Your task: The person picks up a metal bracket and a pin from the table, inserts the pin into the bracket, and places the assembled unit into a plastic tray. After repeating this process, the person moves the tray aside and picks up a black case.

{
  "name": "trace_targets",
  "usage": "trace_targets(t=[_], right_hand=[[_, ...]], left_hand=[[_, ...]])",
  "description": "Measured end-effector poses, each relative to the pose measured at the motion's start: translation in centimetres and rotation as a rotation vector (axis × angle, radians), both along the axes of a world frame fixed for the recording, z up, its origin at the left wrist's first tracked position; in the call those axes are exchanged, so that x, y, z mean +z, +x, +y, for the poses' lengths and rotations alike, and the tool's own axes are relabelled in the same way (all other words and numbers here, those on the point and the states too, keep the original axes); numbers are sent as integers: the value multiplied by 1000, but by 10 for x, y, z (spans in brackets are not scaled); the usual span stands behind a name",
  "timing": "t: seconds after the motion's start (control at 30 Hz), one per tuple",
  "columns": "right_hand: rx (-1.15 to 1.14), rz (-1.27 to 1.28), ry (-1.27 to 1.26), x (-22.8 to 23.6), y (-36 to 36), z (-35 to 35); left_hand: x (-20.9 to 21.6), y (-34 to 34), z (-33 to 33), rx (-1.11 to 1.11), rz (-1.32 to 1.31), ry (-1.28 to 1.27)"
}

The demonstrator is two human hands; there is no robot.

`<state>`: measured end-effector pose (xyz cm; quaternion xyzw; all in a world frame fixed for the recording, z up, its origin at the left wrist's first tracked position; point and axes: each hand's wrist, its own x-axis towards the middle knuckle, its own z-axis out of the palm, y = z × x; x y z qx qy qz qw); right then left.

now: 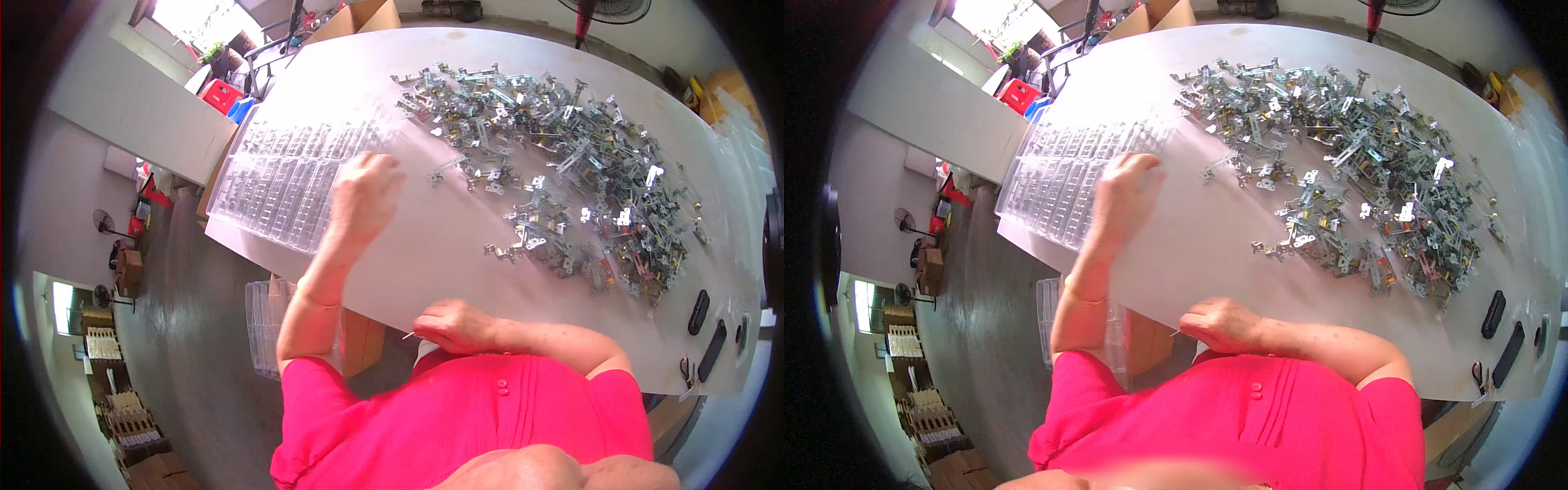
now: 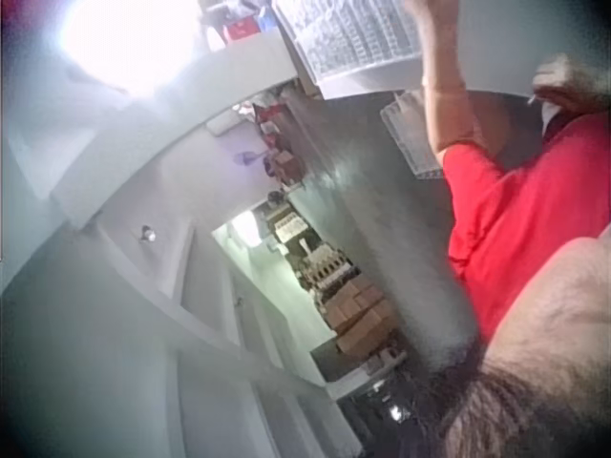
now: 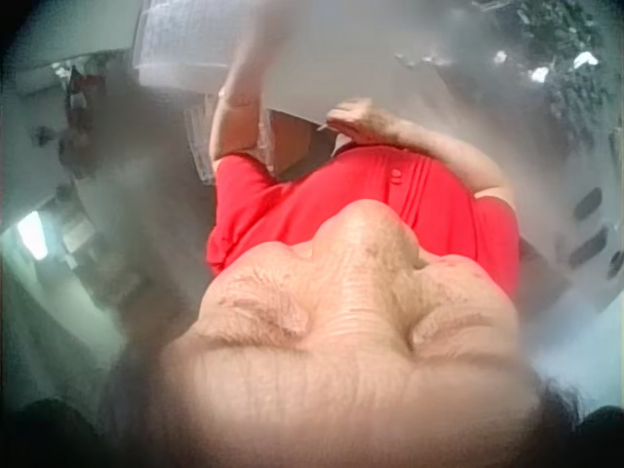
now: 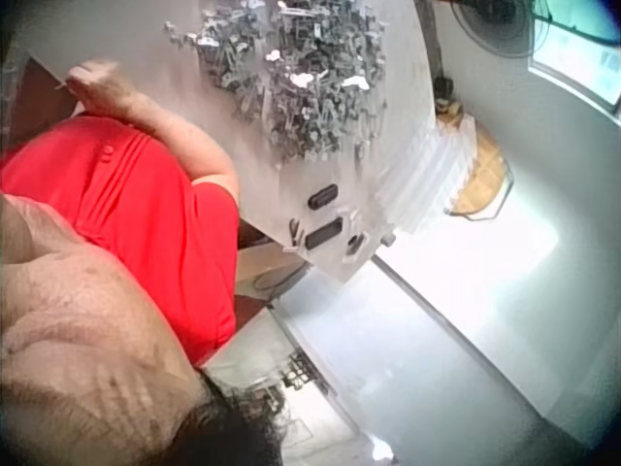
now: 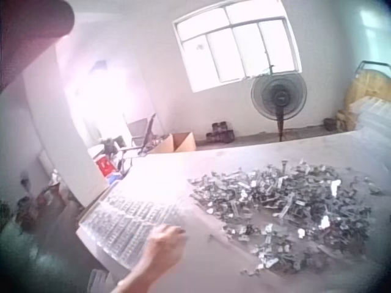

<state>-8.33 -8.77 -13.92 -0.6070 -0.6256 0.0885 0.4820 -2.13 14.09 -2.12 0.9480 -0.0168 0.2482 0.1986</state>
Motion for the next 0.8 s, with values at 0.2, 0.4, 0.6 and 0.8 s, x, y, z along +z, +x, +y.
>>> trace_targets(t=[0.2, 0.4, 0.6, 0.8], right_hand=[[46, -55, -77, 7, -3, -4], [70, -79, -78, 3, -2, -8], [0, 189, -89, 24, 2, -16], [-461, 252, 197, 101, 55, -42]], left_hand=[[-64, 68, -40, -19, 170, 72], [-85, 96, -48, 3, 374, 56], [-71, 69, -45, -47, 250, -117], [-22, 27, -67, -193, 480, -1188]])
